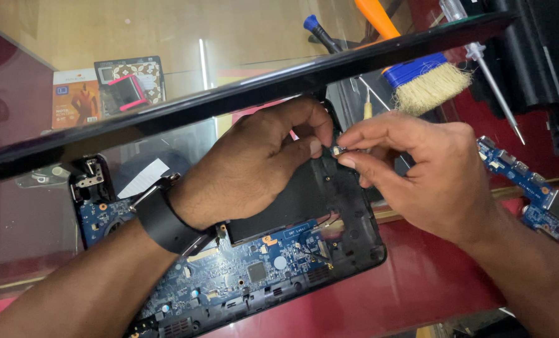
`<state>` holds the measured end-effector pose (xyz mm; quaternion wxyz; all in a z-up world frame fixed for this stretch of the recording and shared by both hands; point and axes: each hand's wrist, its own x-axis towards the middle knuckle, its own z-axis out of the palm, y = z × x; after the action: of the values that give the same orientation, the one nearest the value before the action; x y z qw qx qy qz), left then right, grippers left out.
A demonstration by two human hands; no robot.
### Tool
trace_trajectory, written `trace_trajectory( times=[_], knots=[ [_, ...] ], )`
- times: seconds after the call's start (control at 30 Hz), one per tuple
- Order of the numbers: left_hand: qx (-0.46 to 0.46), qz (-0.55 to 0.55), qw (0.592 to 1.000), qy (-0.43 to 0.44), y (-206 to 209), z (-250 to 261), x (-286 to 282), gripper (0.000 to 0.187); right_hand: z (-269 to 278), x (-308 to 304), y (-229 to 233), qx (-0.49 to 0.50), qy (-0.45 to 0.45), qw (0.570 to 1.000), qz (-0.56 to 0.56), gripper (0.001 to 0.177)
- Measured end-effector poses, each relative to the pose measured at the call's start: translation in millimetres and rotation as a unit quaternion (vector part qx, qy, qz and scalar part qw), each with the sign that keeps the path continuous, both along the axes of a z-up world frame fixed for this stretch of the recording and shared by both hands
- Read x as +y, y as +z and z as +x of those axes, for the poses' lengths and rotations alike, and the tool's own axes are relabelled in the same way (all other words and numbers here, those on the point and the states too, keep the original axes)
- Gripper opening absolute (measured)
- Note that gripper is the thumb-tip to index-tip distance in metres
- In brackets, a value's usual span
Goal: The person handles a small cylindrical electronic component and places it onto a circuit board inside an open laptop chassis. They then peel a black adhesive strip from the board and press it down, working with their hands throughout the clip.
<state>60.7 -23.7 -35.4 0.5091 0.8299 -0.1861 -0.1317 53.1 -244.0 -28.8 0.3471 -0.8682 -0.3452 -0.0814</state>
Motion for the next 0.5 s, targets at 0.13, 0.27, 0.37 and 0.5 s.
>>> trace_trajectory(
  times=[0.13,0.27,0.37,0.5],
  knots=[
    [0.001,-0.005,1.0,0.004,-0.3,-0.2,0.3,0.011,-1.1,4.0,3.9,0.051,-0.036,0.998,-0.006,0.017],
    [-0.023,-0.035,0.999,-0.006,-5.2,1.0,0.3,0.012,0.7,5.2,3.6,0.15,-0.048,0.987,0.046,0.016],
    [-0.03,-0.042,0.999,-0.008,-6.7,1.4,0.0,0.013,0.7,5.5,3.7,0.154,-0.039,0.986,0.058,0.017],
    [-0.026,-0.043,0.999,-0.004,-7.2,1.0,-0.5,0.012,-0.1,5.5,3.1,0.15,-0.037,0.986,0.064,0.02]
  ],
)
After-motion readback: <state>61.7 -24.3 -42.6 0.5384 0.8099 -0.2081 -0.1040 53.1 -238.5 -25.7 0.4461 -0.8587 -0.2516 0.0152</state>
